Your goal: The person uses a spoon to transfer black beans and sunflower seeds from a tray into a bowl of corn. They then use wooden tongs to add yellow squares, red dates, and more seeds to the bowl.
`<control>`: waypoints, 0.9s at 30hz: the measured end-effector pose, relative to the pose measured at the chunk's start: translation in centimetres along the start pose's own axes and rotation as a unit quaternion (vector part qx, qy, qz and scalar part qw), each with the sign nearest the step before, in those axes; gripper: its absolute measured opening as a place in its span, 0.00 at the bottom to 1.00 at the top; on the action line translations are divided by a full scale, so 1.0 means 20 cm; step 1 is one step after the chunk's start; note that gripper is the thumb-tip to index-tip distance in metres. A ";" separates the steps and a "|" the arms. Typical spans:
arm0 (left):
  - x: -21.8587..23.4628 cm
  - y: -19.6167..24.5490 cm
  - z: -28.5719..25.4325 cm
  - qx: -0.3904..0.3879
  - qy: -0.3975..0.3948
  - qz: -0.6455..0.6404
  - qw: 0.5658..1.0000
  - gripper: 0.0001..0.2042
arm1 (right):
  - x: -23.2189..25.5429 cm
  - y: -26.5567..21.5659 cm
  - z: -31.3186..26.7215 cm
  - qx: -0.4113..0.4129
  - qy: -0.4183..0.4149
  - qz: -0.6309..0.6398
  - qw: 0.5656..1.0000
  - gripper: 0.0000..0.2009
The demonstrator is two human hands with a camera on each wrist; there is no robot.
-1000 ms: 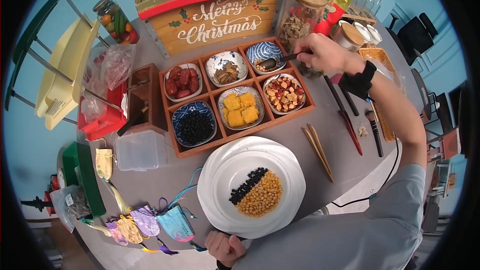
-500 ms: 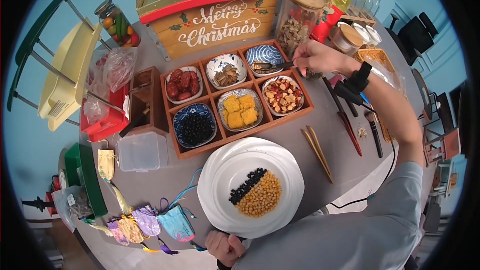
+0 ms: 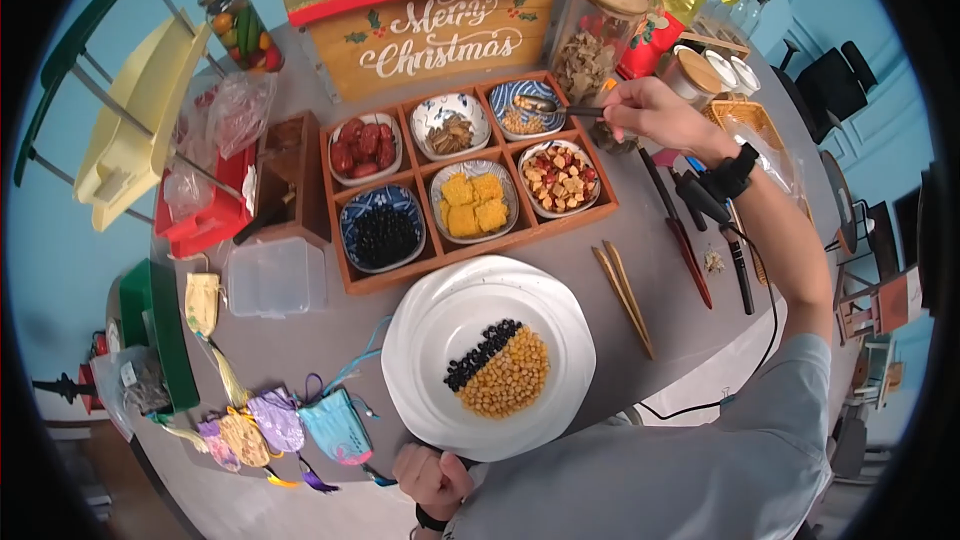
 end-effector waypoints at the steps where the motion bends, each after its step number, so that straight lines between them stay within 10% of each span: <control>1: -0.01 0.00 0.01 -0.001 0.003 -0.008 1.000 0.18 | 0.00 -0.04 -0.04 0.002 0.013 0.013 1.000 0.07; 18: -0.01 -0.03 0.00 -0.012 0.009 -0.022 1.000 0.20 | -0.44 -0.40 -0.57 0.003 -0.214 -0.019 0.977 0.05; 27: -0.01 -0.02 0.02 -0.012 0.019 -0.029 0.999 0.20 | -0.60 -0.49 -0.52 0.143 -0.244 -0.100 0.954 0.04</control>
Point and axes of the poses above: each hand's wrist, its own z-axis towards the middle knuckle, its own x-axis out of the back of the hand, y = z × x, the point moved 2 cm from there along z, towards the middle knuckle, and after that the axes turned 11 degrees about y, right-handed, at the moved point
